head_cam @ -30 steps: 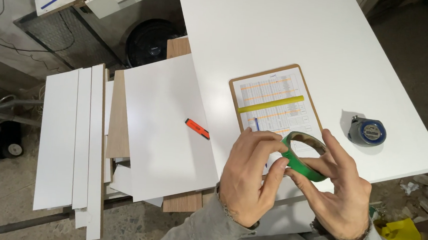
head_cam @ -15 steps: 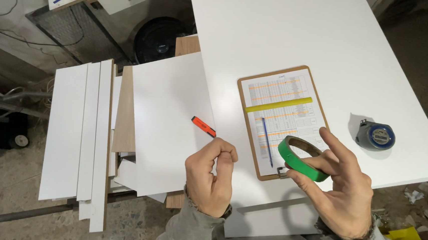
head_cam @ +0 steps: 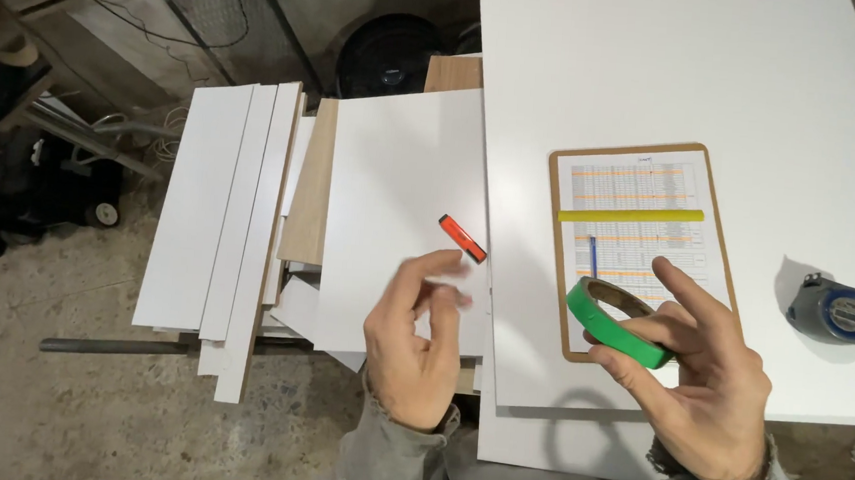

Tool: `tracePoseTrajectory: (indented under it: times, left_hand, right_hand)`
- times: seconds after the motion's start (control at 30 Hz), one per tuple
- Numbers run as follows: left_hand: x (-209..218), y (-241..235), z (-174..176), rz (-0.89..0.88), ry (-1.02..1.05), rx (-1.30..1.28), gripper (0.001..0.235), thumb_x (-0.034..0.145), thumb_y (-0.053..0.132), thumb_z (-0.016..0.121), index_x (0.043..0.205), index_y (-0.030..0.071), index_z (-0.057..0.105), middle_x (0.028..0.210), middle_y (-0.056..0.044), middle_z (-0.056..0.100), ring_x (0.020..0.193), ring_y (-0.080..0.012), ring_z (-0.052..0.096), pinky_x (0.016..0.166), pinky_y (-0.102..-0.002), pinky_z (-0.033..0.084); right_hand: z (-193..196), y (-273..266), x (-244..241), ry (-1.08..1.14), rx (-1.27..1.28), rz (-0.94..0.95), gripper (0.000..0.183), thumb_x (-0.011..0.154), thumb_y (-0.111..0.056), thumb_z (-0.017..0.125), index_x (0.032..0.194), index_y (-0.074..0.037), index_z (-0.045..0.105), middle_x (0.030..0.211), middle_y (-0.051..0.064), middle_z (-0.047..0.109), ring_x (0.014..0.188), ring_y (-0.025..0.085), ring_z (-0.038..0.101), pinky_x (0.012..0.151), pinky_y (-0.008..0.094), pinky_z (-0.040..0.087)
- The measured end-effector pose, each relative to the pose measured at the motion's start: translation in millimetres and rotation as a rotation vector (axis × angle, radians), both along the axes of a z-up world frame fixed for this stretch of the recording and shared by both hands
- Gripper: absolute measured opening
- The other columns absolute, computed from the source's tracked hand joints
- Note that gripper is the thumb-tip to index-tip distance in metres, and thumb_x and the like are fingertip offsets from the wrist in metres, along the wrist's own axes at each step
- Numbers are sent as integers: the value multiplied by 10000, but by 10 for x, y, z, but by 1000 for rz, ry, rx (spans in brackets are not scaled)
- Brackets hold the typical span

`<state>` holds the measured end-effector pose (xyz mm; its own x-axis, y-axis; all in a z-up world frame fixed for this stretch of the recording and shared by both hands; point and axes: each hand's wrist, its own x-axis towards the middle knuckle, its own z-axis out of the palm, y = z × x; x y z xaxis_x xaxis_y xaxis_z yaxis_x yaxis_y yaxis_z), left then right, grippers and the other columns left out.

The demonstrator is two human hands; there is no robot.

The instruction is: Measure, mark, and organize several wooden panels in a workshop environment.

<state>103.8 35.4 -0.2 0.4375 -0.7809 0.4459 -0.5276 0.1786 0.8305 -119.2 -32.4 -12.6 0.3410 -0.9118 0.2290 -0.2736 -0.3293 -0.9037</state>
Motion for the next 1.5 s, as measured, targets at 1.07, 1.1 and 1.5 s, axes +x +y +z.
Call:
tracePoseTrajectory:
  times: [1.07,1.1,1.5]
  left_hand:
    - [-471,-144,75,-342,-120,84,121,942,40,609,1036,12,538,1039,-134,597,963,-301,618,842,-408,530]
    - [-462,-148,56,-323,-51,71,110,983,36,577,1080,-1,542,1072,-133,619,998,-297,642,873,-405,545]
    - [-622,-184,-28,-250,-98,86,111,1001,106,651,1039,14,602,1180,-161,708,1083,-340,679,981,-449,536]
  right_hand:
    - [-98,2,-126,117,-126,92,863,792,-58,788,1532,13,351,1085,173,768,1005,256,778,795,357,664]
    - [-88,0,-133,140,-132,72,872,793,-69,797,1538,5,352,1047,153,784,976,239,790,793,362,650]
    - [-185,5,-238,77,-35,91,840,787,-168,835,1512,-8,441,1127,119,703,1052,200,770,874,358,650]
